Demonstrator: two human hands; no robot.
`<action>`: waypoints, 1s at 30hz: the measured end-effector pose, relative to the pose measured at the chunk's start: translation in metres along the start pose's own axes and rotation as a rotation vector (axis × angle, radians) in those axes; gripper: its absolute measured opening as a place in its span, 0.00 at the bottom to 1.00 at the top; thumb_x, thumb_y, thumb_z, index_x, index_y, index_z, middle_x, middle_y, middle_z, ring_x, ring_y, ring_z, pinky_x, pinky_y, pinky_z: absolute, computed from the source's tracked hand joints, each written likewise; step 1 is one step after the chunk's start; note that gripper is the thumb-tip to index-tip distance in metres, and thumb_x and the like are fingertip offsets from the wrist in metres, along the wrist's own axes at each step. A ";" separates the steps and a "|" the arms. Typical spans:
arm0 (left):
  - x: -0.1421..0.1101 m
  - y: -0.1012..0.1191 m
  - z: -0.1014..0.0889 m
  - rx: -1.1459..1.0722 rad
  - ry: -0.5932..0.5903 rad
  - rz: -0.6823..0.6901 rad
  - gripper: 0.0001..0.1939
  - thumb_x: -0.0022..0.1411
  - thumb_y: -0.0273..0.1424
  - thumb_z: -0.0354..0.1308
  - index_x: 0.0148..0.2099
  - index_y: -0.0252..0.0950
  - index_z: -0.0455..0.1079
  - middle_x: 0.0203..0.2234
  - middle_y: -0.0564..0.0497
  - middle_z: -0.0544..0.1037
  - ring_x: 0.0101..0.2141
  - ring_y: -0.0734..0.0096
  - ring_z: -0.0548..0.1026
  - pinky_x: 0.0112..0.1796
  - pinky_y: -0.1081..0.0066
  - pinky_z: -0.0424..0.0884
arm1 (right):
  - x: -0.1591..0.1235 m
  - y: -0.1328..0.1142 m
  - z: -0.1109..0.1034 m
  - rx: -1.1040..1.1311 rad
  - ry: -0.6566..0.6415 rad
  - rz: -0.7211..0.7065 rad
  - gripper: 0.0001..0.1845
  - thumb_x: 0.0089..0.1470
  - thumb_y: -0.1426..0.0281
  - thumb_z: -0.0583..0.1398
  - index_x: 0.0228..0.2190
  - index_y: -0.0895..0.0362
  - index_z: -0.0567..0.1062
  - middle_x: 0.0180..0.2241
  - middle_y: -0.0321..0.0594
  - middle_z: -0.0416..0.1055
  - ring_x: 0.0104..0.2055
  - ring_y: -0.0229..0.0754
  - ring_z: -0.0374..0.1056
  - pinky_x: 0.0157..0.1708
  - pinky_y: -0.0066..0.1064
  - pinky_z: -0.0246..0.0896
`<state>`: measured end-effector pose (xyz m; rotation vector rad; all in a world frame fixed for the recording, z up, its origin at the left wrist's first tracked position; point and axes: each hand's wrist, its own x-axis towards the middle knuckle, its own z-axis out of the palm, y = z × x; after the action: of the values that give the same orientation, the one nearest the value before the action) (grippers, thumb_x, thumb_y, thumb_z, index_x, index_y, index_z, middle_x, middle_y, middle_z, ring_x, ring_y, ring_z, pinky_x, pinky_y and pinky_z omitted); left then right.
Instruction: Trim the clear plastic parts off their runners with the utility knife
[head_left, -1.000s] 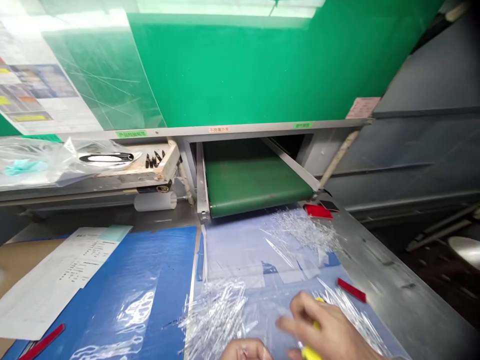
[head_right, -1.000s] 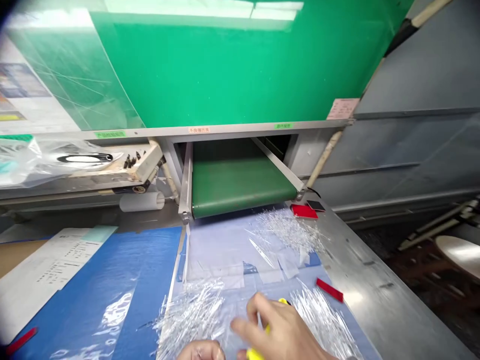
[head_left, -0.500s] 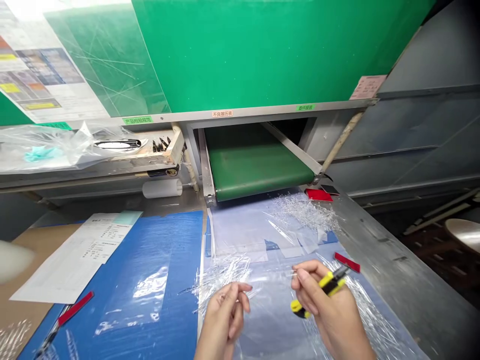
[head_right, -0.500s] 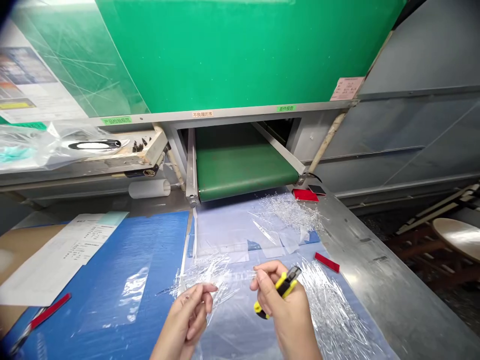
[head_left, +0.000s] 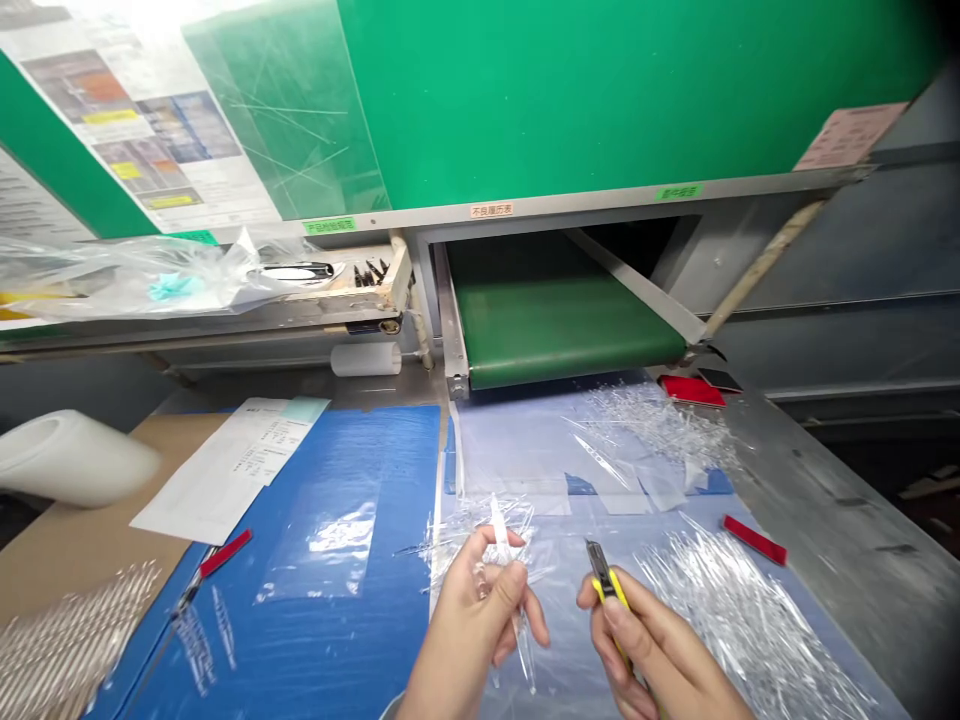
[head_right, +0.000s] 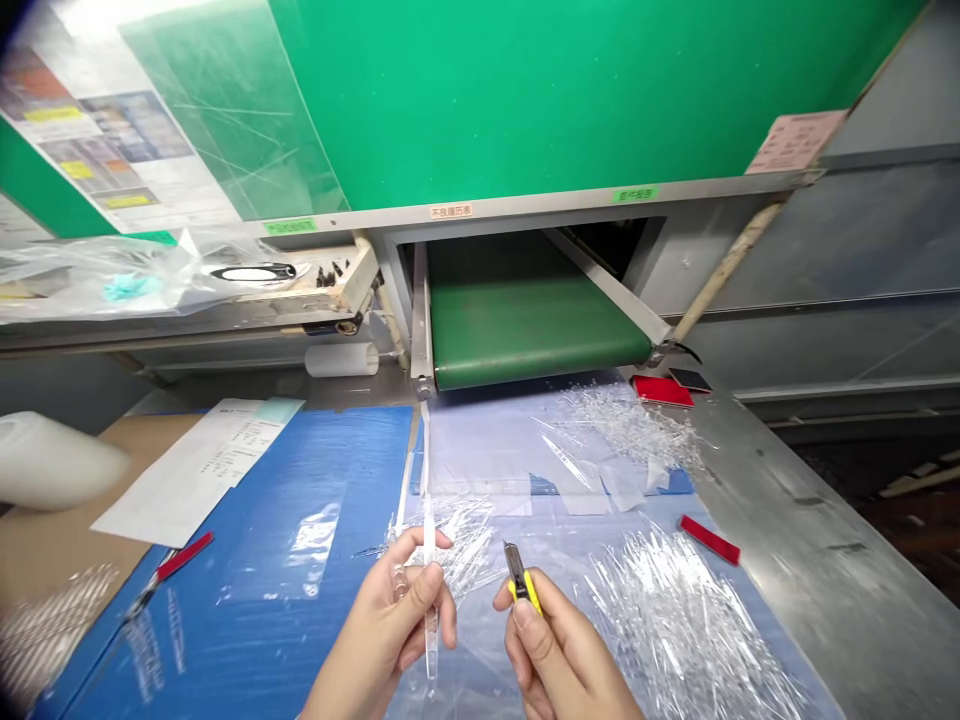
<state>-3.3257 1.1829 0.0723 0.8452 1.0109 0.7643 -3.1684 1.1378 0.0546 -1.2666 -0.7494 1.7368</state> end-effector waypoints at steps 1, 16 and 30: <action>-0.001 0.000 0.000 0.005 -0.016 -0.008 0.18 0.62 0.43 0.52 0.44 0.34 0.58 0.15 0.55 0.73 0.12 0.86 0.47 0.16 0.78 0.41 | 0.000 -0.001 -0.001 -0.027 -0.029 0.018 0.26 0.48 0.44 0.57 0.30 0.55 0.62 0.17 0.24 0.56 0.13 0.24 0.40 0.13 0.20 0.39; -0.001 -0.003 -0.003 -0.003 -0.117 -0.055 0.20 0.58 0.47 0.55 0.39 0.34 0.61 0.14 0.54 0.72 0.11 0.85 0.51 0.15 0.79 0.46 | -0.007 -0.011 0.006 -0.291 -0.025 0.012 0.30 0.48 0.39 0.50 0.34 0.54 0.63 0.14 0.25 0.53 0.14 0.28 0.43 0.13 0.22 0.41; -0.014 0.006 -0.001 0.109 -0.133 -0.055 0.19 0.57 0.48 0.55 0.34 0.36 0.62 0.15 0.54 0.72 0.14 0.82 0.51 0.18 0.76 0.48 | -0.007 -0.017 0.007 -0.715 -0.051 -0.324 0.16 0.59 0.54 0.49 0.37 0.49 0.70 0.23 0.34 0.66 0.24 0.39 0.62 0.24 0.28 0.57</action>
<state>-3.3328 1.1738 0.0826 0.9457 0.9592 0.6024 -3.1691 1.1395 0.0744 -1.4466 -1.6022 1.2710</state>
